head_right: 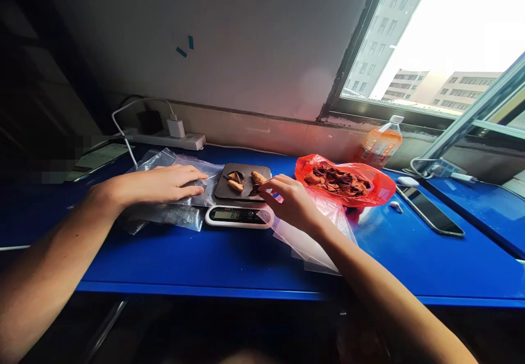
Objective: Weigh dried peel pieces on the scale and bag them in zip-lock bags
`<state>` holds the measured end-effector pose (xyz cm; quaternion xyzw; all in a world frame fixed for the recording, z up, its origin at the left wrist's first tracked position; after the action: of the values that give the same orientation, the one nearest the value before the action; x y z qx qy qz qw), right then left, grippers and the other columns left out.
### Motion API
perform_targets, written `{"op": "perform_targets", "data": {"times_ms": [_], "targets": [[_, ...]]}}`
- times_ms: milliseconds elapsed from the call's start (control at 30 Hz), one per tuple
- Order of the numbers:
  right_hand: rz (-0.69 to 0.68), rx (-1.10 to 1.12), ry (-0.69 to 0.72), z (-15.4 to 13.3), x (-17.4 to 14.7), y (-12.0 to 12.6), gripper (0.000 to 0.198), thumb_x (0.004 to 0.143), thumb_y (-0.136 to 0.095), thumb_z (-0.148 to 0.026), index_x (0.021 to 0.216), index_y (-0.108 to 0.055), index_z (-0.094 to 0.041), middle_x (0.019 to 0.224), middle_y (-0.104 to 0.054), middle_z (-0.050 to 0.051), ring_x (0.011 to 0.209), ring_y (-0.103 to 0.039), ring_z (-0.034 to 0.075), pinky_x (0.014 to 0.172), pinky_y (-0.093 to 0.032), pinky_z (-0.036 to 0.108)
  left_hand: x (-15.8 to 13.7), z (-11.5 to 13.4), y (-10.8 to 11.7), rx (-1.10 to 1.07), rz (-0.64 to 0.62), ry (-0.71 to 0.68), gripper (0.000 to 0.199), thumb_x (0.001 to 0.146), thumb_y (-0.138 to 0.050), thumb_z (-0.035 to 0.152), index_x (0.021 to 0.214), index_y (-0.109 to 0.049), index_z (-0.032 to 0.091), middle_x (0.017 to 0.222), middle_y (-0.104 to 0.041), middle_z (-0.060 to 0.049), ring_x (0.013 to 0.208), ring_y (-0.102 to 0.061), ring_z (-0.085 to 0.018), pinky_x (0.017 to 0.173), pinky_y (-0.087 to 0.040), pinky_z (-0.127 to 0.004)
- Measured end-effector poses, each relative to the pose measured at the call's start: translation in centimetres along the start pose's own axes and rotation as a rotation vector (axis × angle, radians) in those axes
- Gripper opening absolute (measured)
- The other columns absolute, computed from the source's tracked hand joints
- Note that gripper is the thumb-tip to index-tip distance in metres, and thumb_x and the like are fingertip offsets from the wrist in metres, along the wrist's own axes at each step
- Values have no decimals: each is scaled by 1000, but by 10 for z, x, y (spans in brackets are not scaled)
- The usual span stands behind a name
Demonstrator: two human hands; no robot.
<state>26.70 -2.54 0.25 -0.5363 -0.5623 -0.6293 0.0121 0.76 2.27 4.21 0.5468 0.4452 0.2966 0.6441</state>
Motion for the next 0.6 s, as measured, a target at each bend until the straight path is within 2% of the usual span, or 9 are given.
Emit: {"op": "perform_targets", "data": {"times_ms": [100, 167, 267, 367, 467, 533, 600], "targets": [[22, -68, 16, 3, 8, -9, 17, 95, -59, -20, 87, -74, -18, 89, -74, 7, 80, -67, 16, 75, -54, 29, 0, -1, -1, 2, -7, 7, 59, 94, -33, 50, 142, -54, 24, 151, -52, -8, 137, -48, -31, 112, -40, -45], [22, -137, 41, 3, 13, -13, 17, 93, -59, -18, 88, -75, -19, 101, -73, 10, 91, -67, 19, 81, -55, 33, 1, -2, -2, 2, -8, 5, 60, 93, -32, 51, 142, -54, 23, 152, -51, -9, 138, -47, -31, 112, -40, -46], [57, -213, 75, 1, 18, -4, 15, 92, -62, -22, 93, -76, -20, 113, -69, 13, 104, -64, 24, 87, -53, 39, 4, -5, -4, 4, 5, -19, 62, 92, -31, 52, 142, -54, 22, 151, -51, -10, 139, -47, -32, 112, -40, -44], [191, -212, 39, 3, 17, 23, 17, 93, -59, -26, 92, -74, -19, 99, -70, 12, 93, -64, 22, 82, -53, 36, 7, -7, -5, 5, 17, -46, 64, 91, -31, 53, 142, -55, 22, 151, -52, -10, 139, -47, -32, 113, -40, -43], [243, -199, -94, 12, 11, 50, 18, 94, -54, -25, 87, -70, -18, 82, -70, 7, 74, -63, 16, 68, -49, 29, 7, -8, -5, -4, 23, -56, 64, 91, -31, 54, 142, -54, 22, 150, -53, -9, 138, -47, -32, 113, -40, -43], [152, -256, -207, 20, 7, 60, 21, 93, -52, -26, 81, -67, -18, 74, -68, 5, 63, -59, 14, 61, -44, 27, 7, -7, -5, -10, 19, -55, 63, 91, -32, 53, 141, -55, 22, 150, -53, -9, 138, -48, -31, 113, -40, -43], [-84, -365, -297, 28, 3, 62, 27, 93, -51, -26, 70, -63, -18, 65, -64, 3, 55, -52, 13, 56, -38, 27, 6, -6, -4, -15, 11, -53, 62, 92, -32, 53, 140, -56, 23, 151, -52, -9, 137, -49, -31, 112, -41, -43]]}}
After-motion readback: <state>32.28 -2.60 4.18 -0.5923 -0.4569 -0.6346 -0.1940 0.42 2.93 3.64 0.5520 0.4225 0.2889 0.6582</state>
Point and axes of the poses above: each hand's wrist, its own x-axis towards the middle knuckle, its own y-axis out of the back of the hand, z = x × y, the point moved 3 cm from there along x, towards the middle knuckle
